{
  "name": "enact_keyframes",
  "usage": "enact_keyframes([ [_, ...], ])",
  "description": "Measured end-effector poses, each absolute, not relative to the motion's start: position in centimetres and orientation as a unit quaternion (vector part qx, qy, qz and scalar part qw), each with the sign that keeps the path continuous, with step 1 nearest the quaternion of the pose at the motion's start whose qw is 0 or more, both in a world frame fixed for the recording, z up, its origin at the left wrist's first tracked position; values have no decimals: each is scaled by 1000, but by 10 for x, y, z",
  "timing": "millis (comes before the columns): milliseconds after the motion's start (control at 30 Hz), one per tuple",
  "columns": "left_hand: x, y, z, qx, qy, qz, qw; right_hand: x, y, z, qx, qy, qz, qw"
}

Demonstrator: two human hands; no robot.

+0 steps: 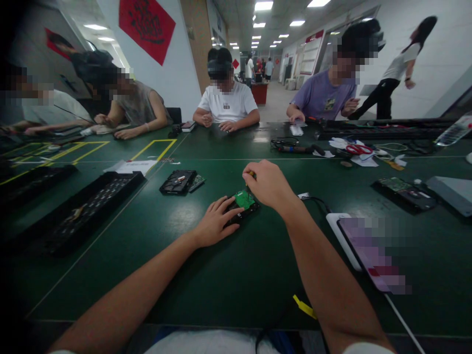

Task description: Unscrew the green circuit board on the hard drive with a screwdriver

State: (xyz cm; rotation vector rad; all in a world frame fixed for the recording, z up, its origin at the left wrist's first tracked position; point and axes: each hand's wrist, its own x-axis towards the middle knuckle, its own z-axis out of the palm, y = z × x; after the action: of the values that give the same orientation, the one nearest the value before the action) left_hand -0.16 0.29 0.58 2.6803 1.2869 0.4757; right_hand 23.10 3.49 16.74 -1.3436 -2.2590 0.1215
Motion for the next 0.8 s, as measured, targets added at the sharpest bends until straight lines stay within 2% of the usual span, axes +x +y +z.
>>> enact_keyframes([
  [467,-3,4,3,887,429,159,64,238,33,171,-527,-804,74,263],
  [800,-2,3,5,887,431,157,62,235,34,170,-488,-828,64,269],
])
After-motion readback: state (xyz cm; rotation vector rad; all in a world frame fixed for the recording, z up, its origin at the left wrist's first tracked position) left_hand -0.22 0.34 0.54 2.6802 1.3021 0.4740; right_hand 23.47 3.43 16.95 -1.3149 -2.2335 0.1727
